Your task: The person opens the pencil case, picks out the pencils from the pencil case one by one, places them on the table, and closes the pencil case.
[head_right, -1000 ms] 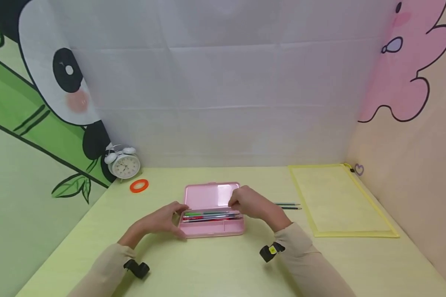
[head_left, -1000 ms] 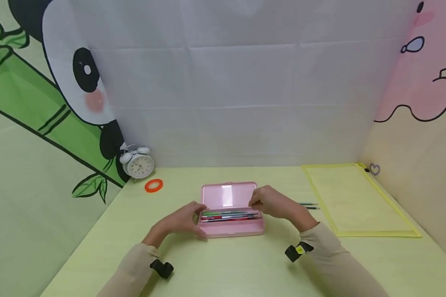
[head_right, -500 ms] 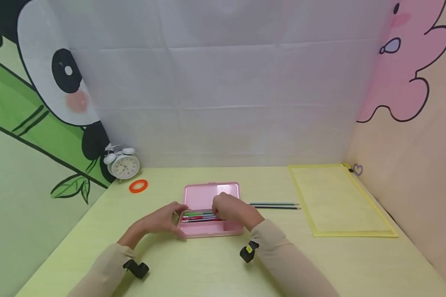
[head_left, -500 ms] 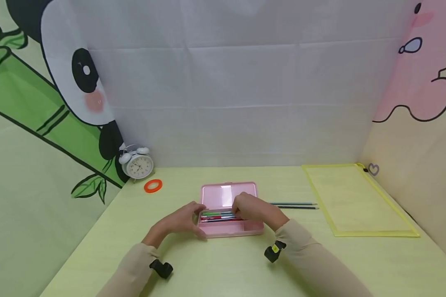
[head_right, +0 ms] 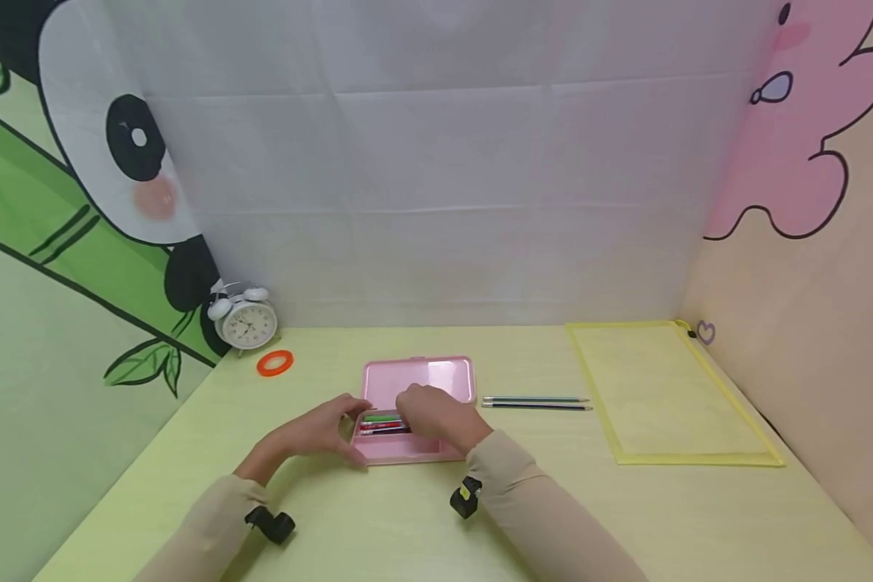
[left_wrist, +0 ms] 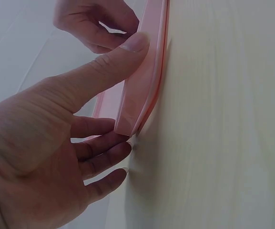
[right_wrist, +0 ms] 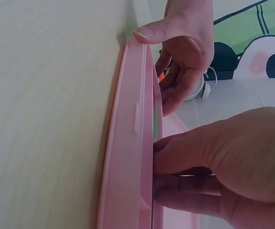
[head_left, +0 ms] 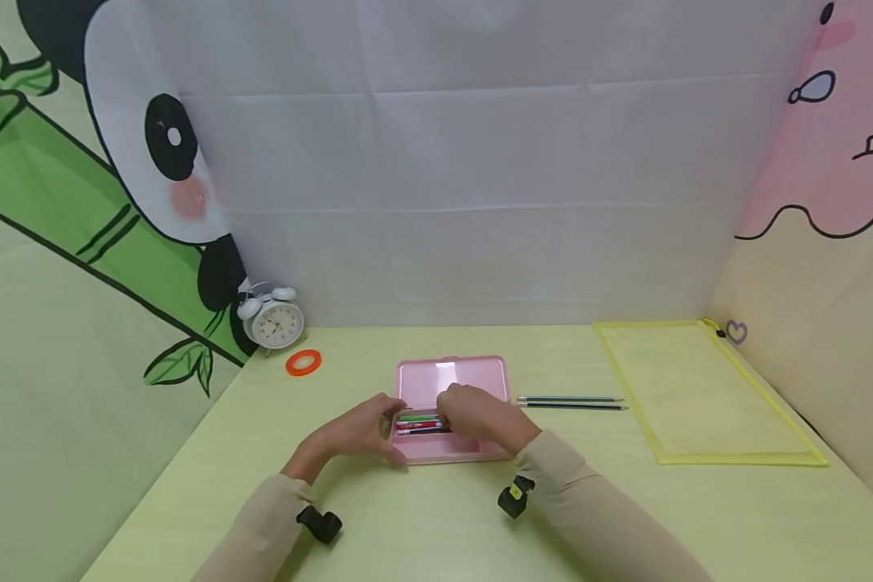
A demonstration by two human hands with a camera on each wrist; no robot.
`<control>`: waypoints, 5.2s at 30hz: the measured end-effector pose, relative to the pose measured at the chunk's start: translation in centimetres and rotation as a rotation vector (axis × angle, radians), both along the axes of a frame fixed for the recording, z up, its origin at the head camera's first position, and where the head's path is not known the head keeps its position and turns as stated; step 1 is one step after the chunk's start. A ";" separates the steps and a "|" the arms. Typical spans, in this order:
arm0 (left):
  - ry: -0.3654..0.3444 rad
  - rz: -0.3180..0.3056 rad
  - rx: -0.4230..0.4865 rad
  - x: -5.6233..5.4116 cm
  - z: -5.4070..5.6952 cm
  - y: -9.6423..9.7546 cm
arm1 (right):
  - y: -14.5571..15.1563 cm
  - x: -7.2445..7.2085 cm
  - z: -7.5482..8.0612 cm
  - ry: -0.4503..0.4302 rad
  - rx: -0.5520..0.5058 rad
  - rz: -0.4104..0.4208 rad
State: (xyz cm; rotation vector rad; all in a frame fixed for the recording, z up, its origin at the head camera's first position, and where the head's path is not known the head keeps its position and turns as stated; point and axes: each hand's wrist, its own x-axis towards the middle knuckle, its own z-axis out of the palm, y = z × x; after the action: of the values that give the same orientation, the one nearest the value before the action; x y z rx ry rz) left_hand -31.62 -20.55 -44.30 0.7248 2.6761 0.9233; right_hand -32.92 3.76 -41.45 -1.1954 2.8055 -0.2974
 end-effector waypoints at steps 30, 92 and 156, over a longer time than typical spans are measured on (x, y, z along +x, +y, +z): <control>-0.002 0.002 0.012 -0.1 0.0 0.1 | 0.8 0.0 0.8 0.078 -0.053 0.085; -0.007 0.002 -0.003 0.1 -0.4 0.0 | 19.8 -2.3 -0.3 -0.081 -0.161 -0.077; -0.005 0.005 -0.012 -0.2 -0.7 0.1 | 18.1 -3.6 -3.2 0.133 -0.060 -0.139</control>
State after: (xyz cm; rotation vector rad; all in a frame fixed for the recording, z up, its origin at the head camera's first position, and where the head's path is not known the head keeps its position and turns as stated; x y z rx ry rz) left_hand -31.86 -20.41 -44.96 0.7127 2.6781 0.9089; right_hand -36.48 21.84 -44.61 -1.0703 3.0221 -0.3251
